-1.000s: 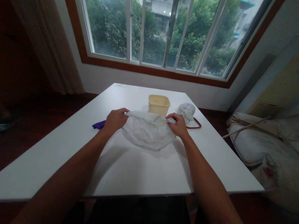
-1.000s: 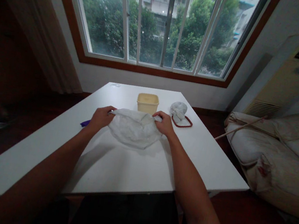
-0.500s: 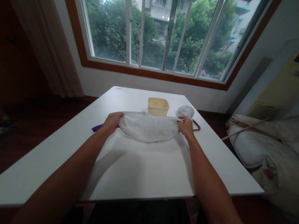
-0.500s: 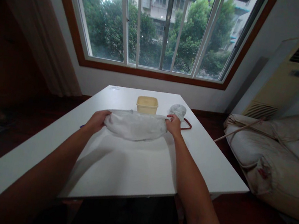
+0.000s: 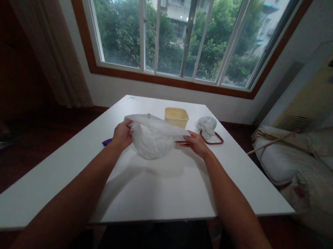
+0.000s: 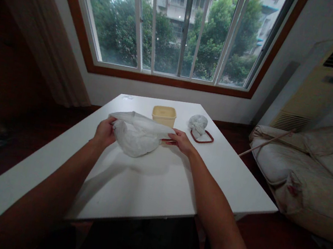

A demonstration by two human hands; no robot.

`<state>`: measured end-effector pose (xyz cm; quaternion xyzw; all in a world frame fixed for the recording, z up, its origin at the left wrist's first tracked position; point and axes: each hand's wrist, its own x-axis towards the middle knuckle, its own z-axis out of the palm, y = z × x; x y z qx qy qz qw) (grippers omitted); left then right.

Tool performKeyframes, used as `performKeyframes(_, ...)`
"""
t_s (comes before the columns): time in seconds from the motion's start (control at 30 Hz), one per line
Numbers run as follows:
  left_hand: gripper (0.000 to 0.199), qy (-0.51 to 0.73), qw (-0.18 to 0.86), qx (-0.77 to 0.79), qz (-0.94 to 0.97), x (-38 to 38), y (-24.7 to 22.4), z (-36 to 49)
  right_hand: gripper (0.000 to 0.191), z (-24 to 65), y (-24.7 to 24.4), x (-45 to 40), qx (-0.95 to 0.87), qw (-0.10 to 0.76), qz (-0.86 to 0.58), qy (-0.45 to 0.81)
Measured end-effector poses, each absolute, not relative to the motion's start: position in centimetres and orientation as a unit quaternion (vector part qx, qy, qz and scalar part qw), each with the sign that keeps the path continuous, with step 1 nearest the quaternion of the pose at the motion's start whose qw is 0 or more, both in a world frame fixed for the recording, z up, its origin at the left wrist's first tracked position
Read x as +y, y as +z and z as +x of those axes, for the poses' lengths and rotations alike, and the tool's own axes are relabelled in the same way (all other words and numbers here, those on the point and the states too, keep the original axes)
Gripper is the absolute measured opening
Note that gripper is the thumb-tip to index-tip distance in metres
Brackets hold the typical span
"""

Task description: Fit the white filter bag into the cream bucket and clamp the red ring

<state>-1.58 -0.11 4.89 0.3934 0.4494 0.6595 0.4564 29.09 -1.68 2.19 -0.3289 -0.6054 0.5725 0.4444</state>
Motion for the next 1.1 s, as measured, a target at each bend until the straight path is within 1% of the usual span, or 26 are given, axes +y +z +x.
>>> performKeyframes(0.07,0.023,0.694,0.448,0.422,0.374,0.0,4.9,-1.5,0.034,28.7,1.9,-1.7,-0.644,0.405,-0.365,0.536)
performKeyframes(0.13,0.027,0.721,0.435,0.399,0.363,0.0,4.7,-1.6,0.035,28.4,1.7,-1.7,-0.693,0.387,-0.423,0.438)
performKeyframes(0.2,0.033,0.731,0.416,0.390,0.375,-0.1,4.6,-1.6,0.038,28.2,1.7,-1.9,-0.716,0.420,-0.480,0.284)
performKeyframes(0.27,0.039,0.733,0.393,0.389,0.396,-0.5,4.5,-1.4,0.035,27.7,2.1,-2.3,-0.713,0.479,-0.491,0.146)
performKeyframes(0.33,0.044,0.727,0.367,0.396,0.424,-1.1,4.6,-0.7,0.025,27.0,2.5,-3.2,-0.723,0.513,-0.454,0.088)
performKeyframes(0.37,0.046,0.718,0.355,0.403,0.442,-1.4,4.7,-0.2,0.022,26.5,2.7,-3.7,-0.742,0.512,-0.424,0.085)
performKeyframes(0.43,0.049,0.697,0.333,0.411,0.484,-2.3,4.8,0.9,0.021,25.3,2.9,-4.7,-0.792,0.480,-0.361,0.112)
performKeyframes(0.5,0.048,0.674,0.314,0.408,0.531,-3.2,4.7,2.0,0.027,24.0,2.6,-5.6,-0.834,0.430,-0.313,0.148)
performKeyframes(0.6,0.047,0.621,0.298,0.401,0.604,-4.4,4.2,3.3,0.043,22.5,1.7,-6.0,-0.875,0.362,-0.273,0.172)
performKeyframes(0.67,0.047,0.563,0.293,0.396,0.663,-5.2,3.9,4.0,0.044,21.9,0.8,-5.8,-0.887,0.336,-0.264,0.178)
performKeyframes(0.73,0.043,0.488,0.267,0.386,0.736,-5.8,3.8,4.3,0.039,21.6,-0.1,-5.3,-0.886,0.323,-0.273,0.189)
performKeyframes(0.8,0.038,0.397,0.194,0.390,0.808,-6.0,3.9,4.3,0.037,21.7,-0.8,-4.7,-0.881,0.318,-0.285,0.204)
performKeyframes(0.87,0.039,0.304,0.097,0.424,0.847,-5.9,4.0,3.9,0.043,21.9,-1.3,-4.1,-0.880,0.314,-0.284,0.216)
performKeyframes(0.93,0.043,0.220,0.023,0.473,0.853,-5.4,3.9,3.3,0.049,22.3,-1.6,-3.7,-0.881,0.315,-0.277,0.220)
performKeyframes(1.0,0.049,0.146,-0.009,0.517,0.843,-4.5,3.2,2.4,0.052,22.7,-1.9,-3.3,-0.879,0.316,-0.280,0.220)
performKeyframes(1.1,0.055,0.063,-0.016,0.570,0.819,-2.8,1.2,0.7,0.052,23.2,-2.4,-2.8,-0.872,0.323,-0.300,0.212)
